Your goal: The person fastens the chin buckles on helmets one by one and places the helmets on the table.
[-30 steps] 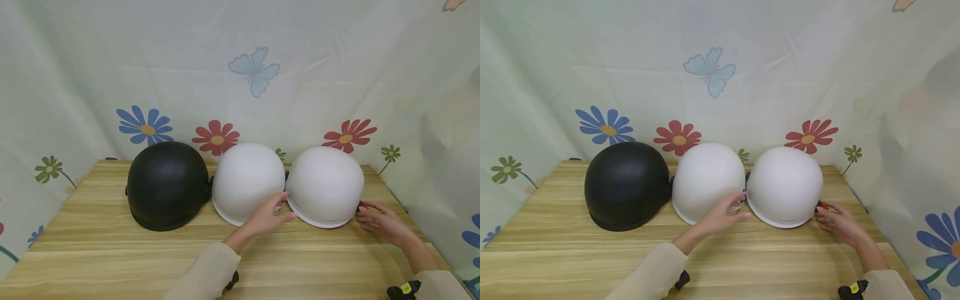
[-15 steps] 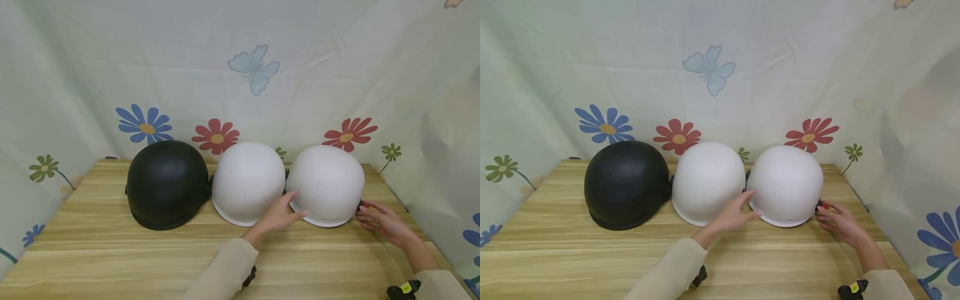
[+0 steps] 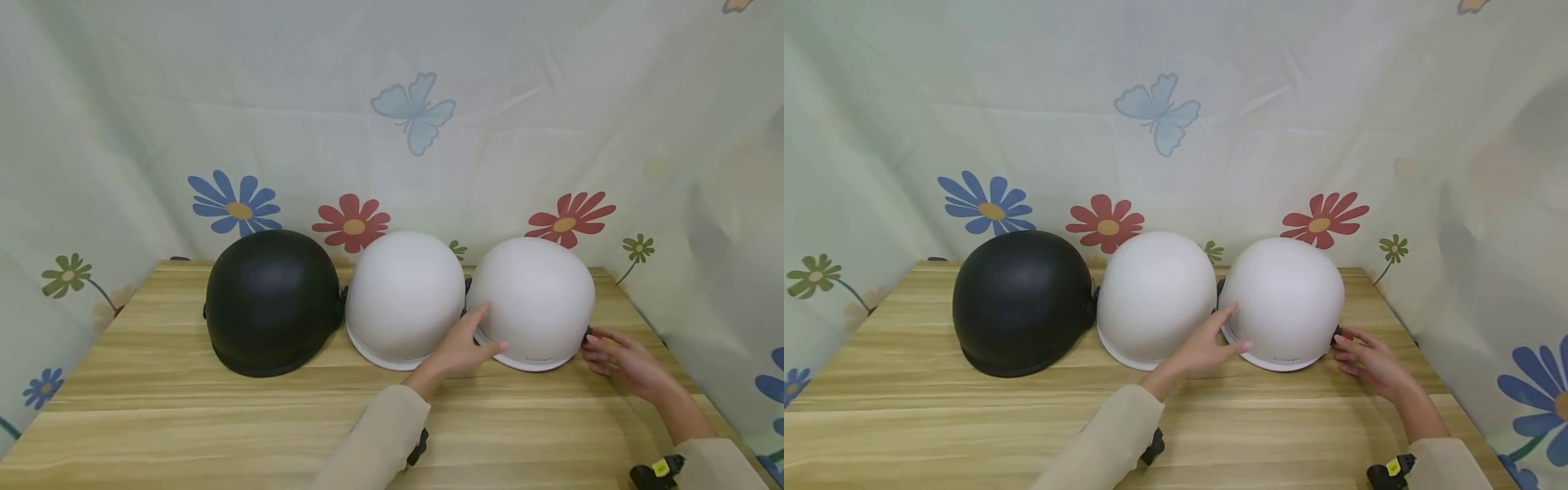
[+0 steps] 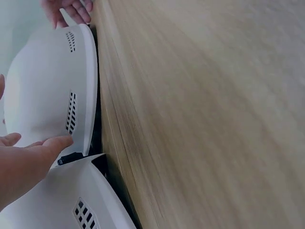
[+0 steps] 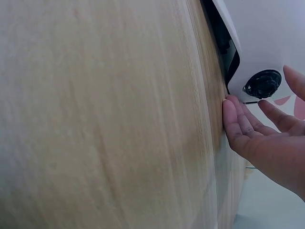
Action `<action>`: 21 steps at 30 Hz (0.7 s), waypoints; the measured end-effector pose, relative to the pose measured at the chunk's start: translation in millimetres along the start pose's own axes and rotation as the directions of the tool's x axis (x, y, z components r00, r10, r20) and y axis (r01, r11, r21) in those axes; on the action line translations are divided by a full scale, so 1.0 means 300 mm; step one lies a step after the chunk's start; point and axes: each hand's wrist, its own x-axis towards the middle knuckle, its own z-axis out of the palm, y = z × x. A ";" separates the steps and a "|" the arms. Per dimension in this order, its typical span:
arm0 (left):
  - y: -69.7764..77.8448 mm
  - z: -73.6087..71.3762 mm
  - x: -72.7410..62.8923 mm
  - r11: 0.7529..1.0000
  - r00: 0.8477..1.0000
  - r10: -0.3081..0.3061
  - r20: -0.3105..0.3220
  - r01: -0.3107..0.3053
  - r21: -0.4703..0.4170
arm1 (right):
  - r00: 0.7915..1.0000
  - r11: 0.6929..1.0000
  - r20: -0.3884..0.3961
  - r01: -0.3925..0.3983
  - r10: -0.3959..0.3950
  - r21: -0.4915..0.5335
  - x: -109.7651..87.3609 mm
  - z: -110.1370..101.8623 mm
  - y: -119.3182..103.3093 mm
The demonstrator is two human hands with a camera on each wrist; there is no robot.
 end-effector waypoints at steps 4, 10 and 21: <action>-0.001 0.001 0.005 1.000 1.000 0.020 0.006 -0.020 -0.010 | 1.000 0.999 -0.011 -0.013 0.013 -0.041 0.007 0.000 -0.002; -0.002 0.003 0.007 1.000 0.999 0.028 0.022 -0.027 -0.008 | 0.999 0.993 -0.019 -0.028 0.026 -0.114 0.014 0.003 -0.004; -0.006 0.003 0.003 0.999 0.999 0.025 0.048 -0.026 0.027 | 1.000 0.986 -0.013 -0.011 0.009 -0.167 0.009 0.014 0.002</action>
